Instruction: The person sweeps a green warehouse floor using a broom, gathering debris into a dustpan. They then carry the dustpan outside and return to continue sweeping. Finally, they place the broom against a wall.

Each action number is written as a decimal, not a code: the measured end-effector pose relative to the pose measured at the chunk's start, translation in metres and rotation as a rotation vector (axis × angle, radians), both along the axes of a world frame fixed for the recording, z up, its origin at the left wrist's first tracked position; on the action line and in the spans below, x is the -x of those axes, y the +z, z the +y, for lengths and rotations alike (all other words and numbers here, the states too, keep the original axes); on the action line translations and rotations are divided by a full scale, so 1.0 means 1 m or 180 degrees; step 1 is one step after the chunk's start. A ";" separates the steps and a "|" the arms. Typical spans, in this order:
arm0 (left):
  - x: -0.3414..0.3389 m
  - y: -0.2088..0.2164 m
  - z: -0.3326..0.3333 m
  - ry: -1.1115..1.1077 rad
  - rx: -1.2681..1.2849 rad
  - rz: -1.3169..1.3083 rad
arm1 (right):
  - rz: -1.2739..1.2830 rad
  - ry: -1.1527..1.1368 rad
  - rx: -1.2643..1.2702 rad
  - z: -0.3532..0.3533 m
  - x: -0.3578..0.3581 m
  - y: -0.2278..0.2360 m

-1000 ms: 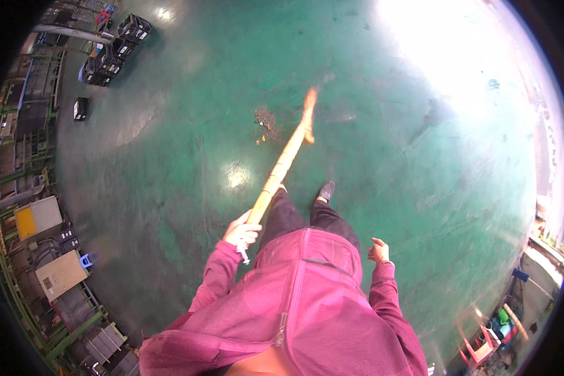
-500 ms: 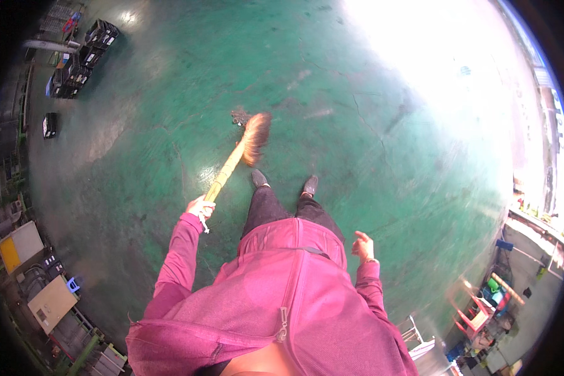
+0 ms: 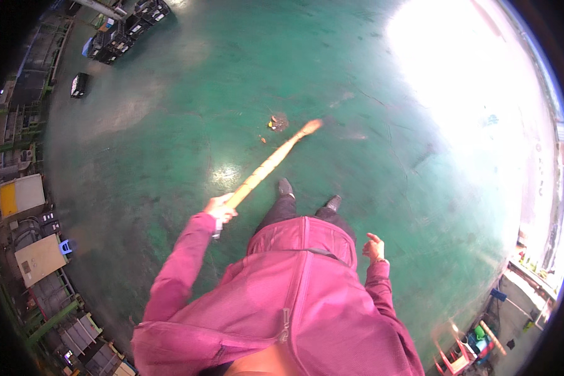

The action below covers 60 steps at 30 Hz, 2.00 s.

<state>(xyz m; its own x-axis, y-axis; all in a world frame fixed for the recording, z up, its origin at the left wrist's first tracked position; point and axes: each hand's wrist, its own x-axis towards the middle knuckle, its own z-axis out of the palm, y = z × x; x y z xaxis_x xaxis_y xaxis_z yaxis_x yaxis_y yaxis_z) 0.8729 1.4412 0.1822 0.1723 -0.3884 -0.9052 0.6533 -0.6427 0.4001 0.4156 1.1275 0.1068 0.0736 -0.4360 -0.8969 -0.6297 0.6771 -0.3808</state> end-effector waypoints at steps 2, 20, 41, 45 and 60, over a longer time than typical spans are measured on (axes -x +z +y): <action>0.025 -0.034 -0.020 -0.0713 -0.0339 -0.0907 | -0.0140 0.0260 0.0019 -0.004 -0.031 -0.001; 0.187 0.066 0.143 0.2814 -0.0969 -0.0804 | 0.0114 0.2592 -0.0154 -0.126 -0.218 -0.040; 0.143 -0.097 -0.137 0.3431 -0.0495 -0.0195 | 0.0187 0.3323 -0.0090 -0.270 -0.296 -0.026; 0.110 -0.077 -0.188 0.3831 0.0167 0.0345 | 0.0272 0.3120 -0.0217 -0.292 -0.284 -0.030; 0.066 0.071 -0.109 0.4090 -0.0055 -0.0218 | -0.0179 0.2625 -0.0044 -0.290 -0.326 -0.047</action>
